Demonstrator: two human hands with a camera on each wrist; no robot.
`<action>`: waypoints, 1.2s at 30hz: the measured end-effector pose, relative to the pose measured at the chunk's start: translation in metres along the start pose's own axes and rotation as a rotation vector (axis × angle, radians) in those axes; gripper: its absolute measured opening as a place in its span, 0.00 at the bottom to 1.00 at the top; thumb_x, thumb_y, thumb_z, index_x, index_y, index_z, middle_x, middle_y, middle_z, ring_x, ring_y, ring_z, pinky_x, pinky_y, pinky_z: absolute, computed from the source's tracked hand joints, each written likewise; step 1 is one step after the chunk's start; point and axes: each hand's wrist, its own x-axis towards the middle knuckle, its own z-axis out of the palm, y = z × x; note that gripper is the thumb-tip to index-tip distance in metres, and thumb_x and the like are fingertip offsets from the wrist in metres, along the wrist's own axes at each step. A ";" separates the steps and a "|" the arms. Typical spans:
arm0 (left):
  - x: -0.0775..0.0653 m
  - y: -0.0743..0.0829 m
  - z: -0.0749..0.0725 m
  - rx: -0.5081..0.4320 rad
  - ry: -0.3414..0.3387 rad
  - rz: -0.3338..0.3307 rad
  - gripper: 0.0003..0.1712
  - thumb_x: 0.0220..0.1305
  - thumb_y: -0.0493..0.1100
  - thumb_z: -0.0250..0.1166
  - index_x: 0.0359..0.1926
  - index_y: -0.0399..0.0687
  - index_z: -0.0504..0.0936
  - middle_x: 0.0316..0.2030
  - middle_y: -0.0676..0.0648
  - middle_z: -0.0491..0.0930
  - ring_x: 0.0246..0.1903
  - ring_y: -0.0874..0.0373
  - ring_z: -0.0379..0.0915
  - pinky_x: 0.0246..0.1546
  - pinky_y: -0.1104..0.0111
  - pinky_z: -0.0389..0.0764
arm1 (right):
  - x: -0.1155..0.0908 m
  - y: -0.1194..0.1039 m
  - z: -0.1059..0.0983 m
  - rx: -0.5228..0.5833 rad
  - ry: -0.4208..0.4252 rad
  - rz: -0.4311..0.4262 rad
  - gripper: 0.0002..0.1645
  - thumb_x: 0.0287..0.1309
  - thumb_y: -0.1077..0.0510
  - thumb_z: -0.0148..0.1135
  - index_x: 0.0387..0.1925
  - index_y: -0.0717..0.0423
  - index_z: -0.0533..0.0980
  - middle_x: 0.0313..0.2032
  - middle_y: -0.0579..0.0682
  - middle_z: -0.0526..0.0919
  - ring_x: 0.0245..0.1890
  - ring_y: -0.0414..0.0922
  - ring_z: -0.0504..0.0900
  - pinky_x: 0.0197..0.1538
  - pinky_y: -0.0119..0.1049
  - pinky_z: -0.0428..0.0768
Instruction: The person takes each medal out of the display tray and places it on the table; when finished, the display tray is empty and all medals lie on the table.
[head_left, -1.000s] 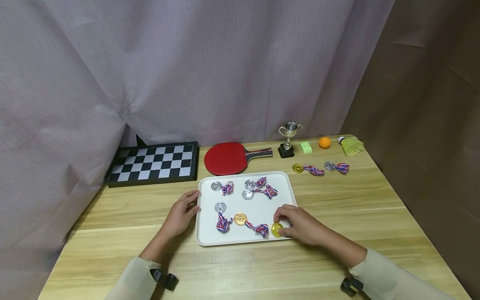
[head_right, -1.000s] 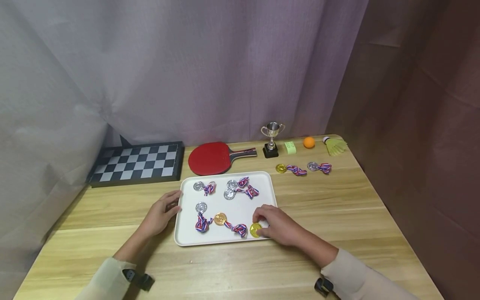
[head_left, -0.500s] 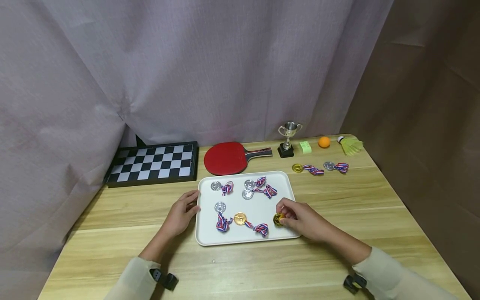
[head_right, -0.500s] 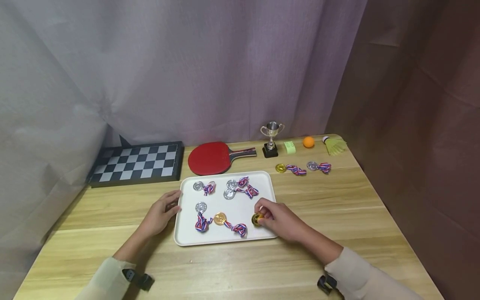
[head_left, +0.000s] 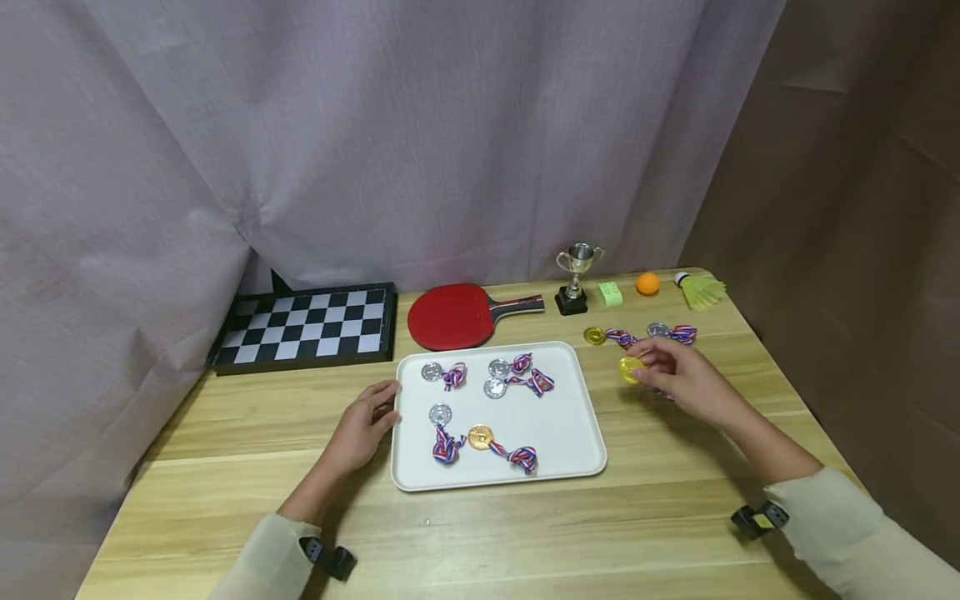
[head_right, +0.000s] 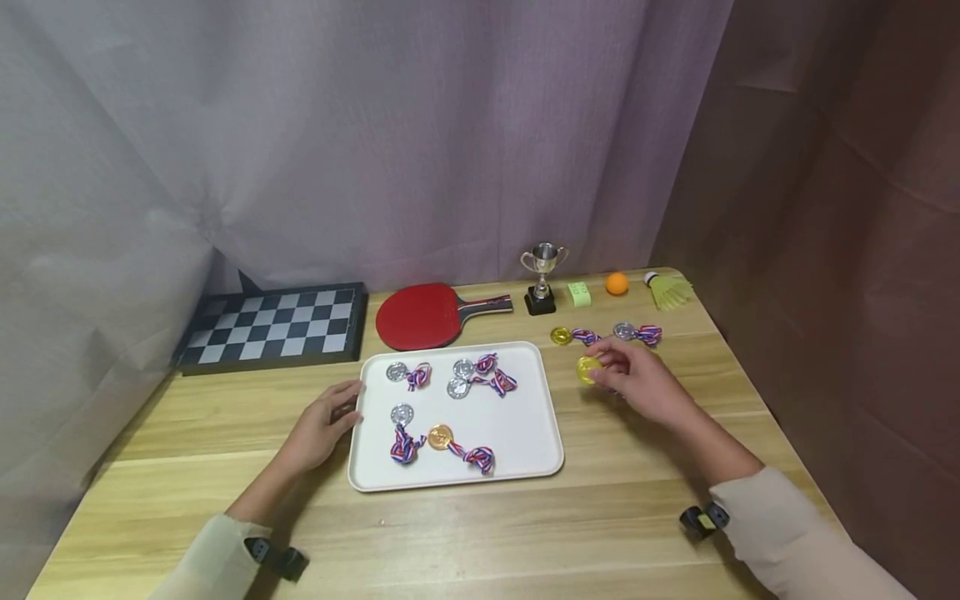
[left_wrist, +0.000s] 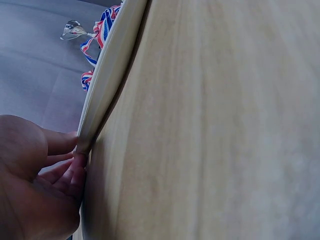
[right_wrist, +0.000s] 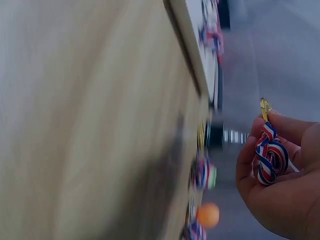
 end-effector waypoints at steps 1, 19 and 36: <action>0.000 0.000 0.000 -0.003 -0.002 -0.003 0.30 0.72 0.28 0.61 0.72 0.31 0.68 0.72 0.36 0.67 0.66 0.41 0.72 0.65 0.55 0.79 | 0.002 0.004 -0.009 -0.008 0.028 0.002 0.18 0.68 0.66 0.65 0.57 0.68 0.76 0.41 0.61 0.82 0.34 0.40 0.83 0.32 0.32 0.85; 0.001 -0.003 0.001 -0.014 0.003 0.006 0.30 0.71 0.28 0.62 0.72 0.31 0.68 0.72 0.36 0.67 0.65 0.41 0.74 0.64 0.55 0.80 | 0.032 0.096 -0.092 -0.110 0.339 0.275 0.24 0.71 0.61 0.61 0.62 0.71 0.71 0.41 0.52 0.83 0.28 0.29 0.78 0.27 0.28 0.79; 0.002 -0.003 0.000 -0.023 0.001 0.011 0.30 0.71 0.28 0.62 0.72 0.30 0.68 0.72 0.35 0.67 0.63 0.41 0.75 0.64 0.56 0.80 | 0.048 0.118 -0.086 -0.408 0.346 0.266 0.15 0.67 0.66 0.61 0.52 0.72 0.76 0.47 0.73 0.79 0.47 0.66 0.76 0.48 0.59 0.68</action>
